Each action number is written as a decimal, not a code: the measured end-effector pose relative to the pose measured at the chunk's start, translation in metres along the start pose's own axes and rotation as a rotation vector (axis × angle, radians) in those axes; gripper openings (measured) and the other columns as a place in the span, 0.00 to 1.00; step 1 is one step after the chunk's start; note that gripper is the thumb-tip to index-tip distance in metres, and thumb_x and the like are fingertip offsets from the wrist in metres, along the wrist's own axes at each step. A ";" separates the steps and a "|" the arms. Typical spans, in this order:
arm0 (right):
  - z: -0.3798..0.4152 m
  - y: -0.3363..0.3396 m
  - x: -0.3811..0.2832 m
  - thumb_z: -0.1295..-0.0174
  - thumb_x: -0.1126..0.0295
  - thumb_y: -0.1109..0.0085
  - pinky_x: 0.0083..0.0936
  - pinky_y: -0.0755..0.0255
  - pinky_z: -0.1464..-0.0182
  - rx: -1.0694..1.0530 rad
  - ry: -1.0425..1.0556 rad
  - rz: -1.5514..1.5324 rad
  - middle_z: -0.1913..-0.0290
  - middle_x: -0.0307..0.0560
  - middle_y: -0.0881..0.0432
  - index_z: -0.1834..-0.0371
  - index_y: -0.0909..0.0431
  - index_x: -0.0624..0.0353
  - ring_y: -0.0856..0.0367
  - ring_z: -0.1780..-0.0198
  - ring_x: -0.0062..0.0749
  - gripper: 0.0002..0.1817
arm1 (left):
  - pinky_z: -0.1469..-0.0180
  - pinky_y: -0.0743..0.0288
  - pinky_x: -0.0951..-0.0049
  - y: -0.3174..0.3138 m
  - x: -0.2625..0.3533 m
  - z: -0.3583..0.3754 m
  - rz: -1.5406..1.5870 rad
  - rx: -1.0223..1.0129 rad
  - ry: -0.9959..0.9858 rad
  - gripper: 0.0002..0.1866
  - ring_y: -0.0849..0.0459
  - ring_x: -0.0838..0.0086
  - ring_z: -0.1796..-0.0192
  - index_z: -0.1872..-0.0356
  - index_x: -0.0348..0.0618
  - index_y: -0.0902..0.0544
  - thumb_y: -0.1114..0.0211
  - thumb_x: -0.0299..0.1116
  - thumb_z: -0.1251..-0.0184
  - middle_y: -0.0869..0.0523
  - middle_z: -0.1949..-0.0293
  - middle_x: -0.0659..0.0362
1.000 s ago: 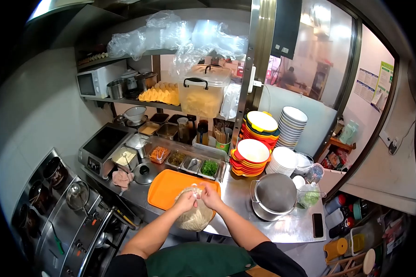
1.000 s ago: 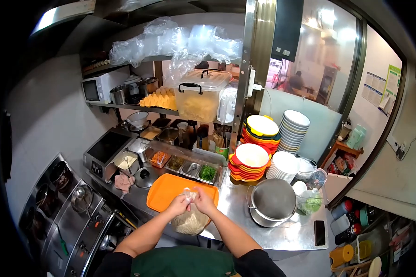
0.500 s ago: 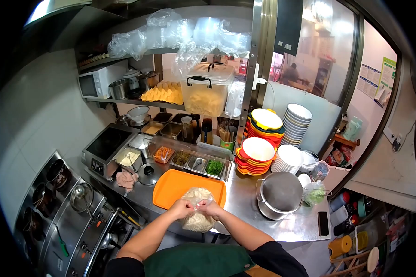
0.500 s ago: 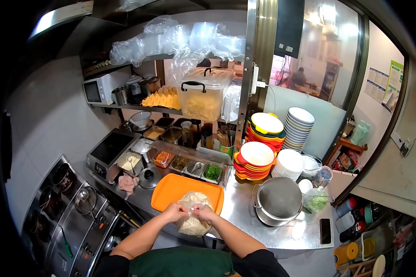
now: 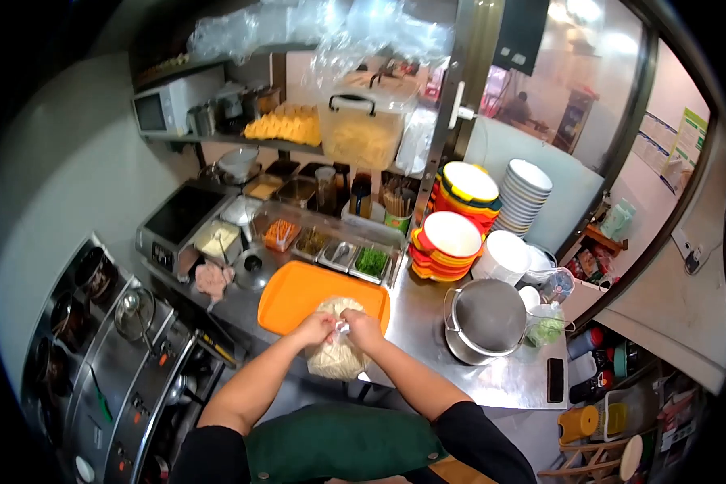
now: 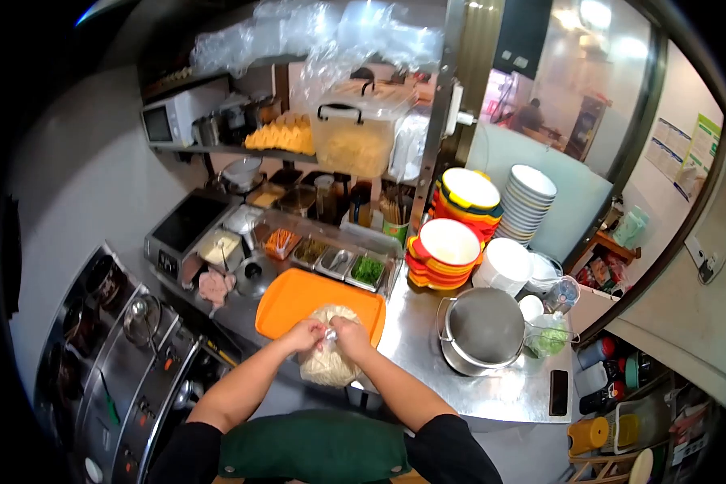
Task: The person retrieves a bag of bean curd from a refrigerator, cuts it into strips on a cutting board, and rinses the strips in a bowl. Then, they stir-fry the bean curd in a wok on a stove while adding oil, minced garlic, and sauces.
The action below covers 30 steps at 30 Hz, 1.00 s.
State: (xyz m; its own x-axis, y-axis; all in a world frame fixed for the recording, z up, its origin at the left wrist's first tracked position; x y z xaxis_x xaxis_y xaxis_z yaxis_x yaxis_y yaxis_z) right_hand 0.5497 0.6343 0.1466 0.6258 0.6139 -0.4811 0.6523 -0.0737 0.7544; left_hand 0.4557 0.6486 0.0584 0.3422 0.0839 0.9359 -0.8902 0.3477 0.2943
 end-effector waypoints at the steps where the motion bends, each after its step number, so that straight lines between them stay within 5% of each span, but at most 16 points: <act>1: 0.004 -0.006 0.005 0.58 0.71 0.43 0.33 0.29 0.68 -0.021 0.009 0.005 0.72 0.46 0.23 0.73 0.28 0.53 0.23 0.67 0.42 0.08 | 0.76 0.30 0.70 0.002 0.011 0.003 -0.270 0.087 -0.124 0.08 0.20 0.66 0.76 0.68 0.40 0.25 0.51 0.32 0.38 0.20 0.73 0.52; 2: 0.008 -0.009 0.007 0.60 0.71 0.42 0.34 0.29 0.68 -0.058 -0.001 0.027 0.72 0.45 0.24 0.73 0.27 0.52 0.23 0.67 0.43 0.08 | 0.72 0.28 0.66 -0.002 0.024 0.008 -0.537 0.164 -0.233 0.10 0.21 0.60 0.75 0.69 0.39 0.25 0.52 0.33 0.38 0.20 0.72 0.48; 6: 0.016 0.003 -0.005 0.64 0.71 0.38 0.34 0.29 0.70 -0.079 -0.008 -0.044 0.75 0.47 0.23 0.77 0.27 0.52 0.23 0.70 0.43 0.09 | 0.62 0.29 0.58 -0.005 0.040 0.020 -0.786 0.102 -0.069 0.10 0.21 0.52 0.64 0.69 0.35 0.26 0.50 0.32 0.45 0.21 0.69 0.43; 11: 0.033 -0.014 0.012 0.53 0.62 0.41 0.35 0.29 0.68 -0.392 -0.220 0.022 0.71 0.53 0.21 0.72 0.26 0.55 0.22 0.69 0.46 0.10 | 0.62 0.28 0.59 0.015 0.033 0.039 -0.692 0.328 0.086 0.11 0.21 0.51 0.64 0.66 0.33 0.28 0.50 0.31 0.46 0.21 0.69 0.40; 14: 0.019 -0.013 0.003 0.54 0.57 0.40 0.38 0.29 0.63 -0.251 -0.295 -0.138 0.65 0.55 0.22 0.59 0.33 0.57 0.23 0.63 0.50 0.23 | 0.61 0.28 0.61 0.010 0.038 0.040 -0.532 0.349 0.086 0.10 0.22 0.50 0.64 0.66 0.33 0.28 0.51 0.31 0.44 0.21 0.68 0.40; 16: 0.006 -0.026 0.000 0.55 0.56 0.39 0.37 0.29 0.62 -0.311 -0.295 -0.049 0.66 0.54 0.22 0.63 0.31 0.59 0.23 0.63 0.48 0.22 | 0.60 0.28 0.62 0.011 0.046 0.046 -0.465 0.339 0.042 0.10 0.22 0.50 0.64 0.65 0.34 0.28 0.52 0.31 0.43 0.21 0.67 0.40; 18: 0.003 -0.043 0.000 0.55 0.57 0.39 0.36 0.29 0.62 -0.480 -0.302 0.040 0.66 0.54 0.22 0.67 0.29 0.59 0.23 0.64 0.47 0.19 | 0.63 0.27 0.67 0.020 0.039 0.056 -0.316 0.380 0.133 0.08 0.20 0.57 0.66 0.67 0.37 0.27 0.48 0.31 0.42 0.20 0.70 0.47; 20: 0.003 -0.049 0.003 0.57 0.59 0.38 0.36 0.29 0.63 -0.455 -0.276 0.039 0.68 0.54 0.21 0.71 0.28 0.58 0.22 0.65 0.46 0.16 | 0.67 0.28 0.73 0.046 0.011 0.077 0.288 0.650 -0.175 0.07 0.20 0.69 0.68 0.67 0.38 0.26 0.48 0.30 0.42 0.20 0.73 0.56; 22: 0.008 -0.059 0.015 0.56 0.63 0.39 0.36 0.29 0.64 -0.486 -0.346 -0.015 0.71 0.53 0.21 0.72 0.27 0.58 0.22 0.66 0.45 0.12 | 0.68 0.29 0.78 0.080 -0.038 0.123 0.499 1.000 -0.077 0.05 0.21 0.79 0.67 0.68 0.40 0.26 0.47 0.29 0.42 0.22 0.74 0.63; 24: 0.007 -0.055 0.029 0.56 0.68 0.42 0.36 0.30 0.65 -0.351 -0.469 -0.212 0.72 0.55 0.22 0.73 0.27 0.58 0.22 0.66 0.46 0.08 | 0.67 0.29 0.79 0.076 -0.113 0.160 0.319 1.063 0.355 0.03 0.21 0.78 0.66 0.69 0.40 0.26 0.48 0.27 0.42 0.22 0.72 0.62; 26: 0.010 -0.056 0.035 0.55 0.75 0.46 0.29 0.32 0.72 -0.291 -0.497 -0.274 0.77 0.48 0.23 0.75 0.29 0.58 0.23 0.74 0.37 0.04 | 0.65 0.27 0.79 0.025 -0.217 0.150 0.225 0.756 0.464 0.06 0.21 0.76 0.64 0.67 0.38 0.26 0.43 0.28 0.45 0.22 0.66 0.58; 28: 0.004 -0.036 0.043 0.53 0.79 0.49 0.19 0.39 0.78 0.071 -0.547 -0.894 0.81 0.35 0.31 0.78 0.32 0.58 0.33 0.80 0.21 0.04 | 0.58 0.28 0.69 -0.040 -0.202 0.120 -0.096 0.414 0.352 0.16 0.22 0.66 0.58 0.61 0.37 0.26 0.36 0.33 0.50 0.22 0.60 0.49; 30: -0.007 0.012 0.033 0.51 0.80 0.52 0.11 0.47 0.78 0.238 -0.446 -0.901 0.80 0.28 0.38 0.79 0.36 0.56 0.43 0.79 0.11 0.06 | 0.51 0.30 0.68 -0.080 -0.178 0.094 -0.005 0.365 0.269 0.27 0.25 0.62 0.51 0.53 0.38 0.28 0.32 0.34 0.56 0.25 0.53 0.48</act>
State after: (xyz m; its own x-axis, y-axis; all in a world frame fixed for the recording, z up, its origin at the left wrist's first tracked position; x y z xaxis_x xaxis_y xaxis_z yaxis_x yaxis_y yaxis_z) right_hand 0.5753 0.6588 0.1425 -0.0675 0.1749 -0.9823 0.9949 0.0856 -0.0531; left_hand 0.4375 0.5185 -0.1139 0.3701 0.3395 0.8647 -0.9194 0.0006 0.3933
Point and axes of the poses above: each hand's wrist, its own z-axis away from the middle knuckle, its own y-axis out of the back of the hand, x = y × z, the point moved 10 cm from there along -z, towards the middle knuckle
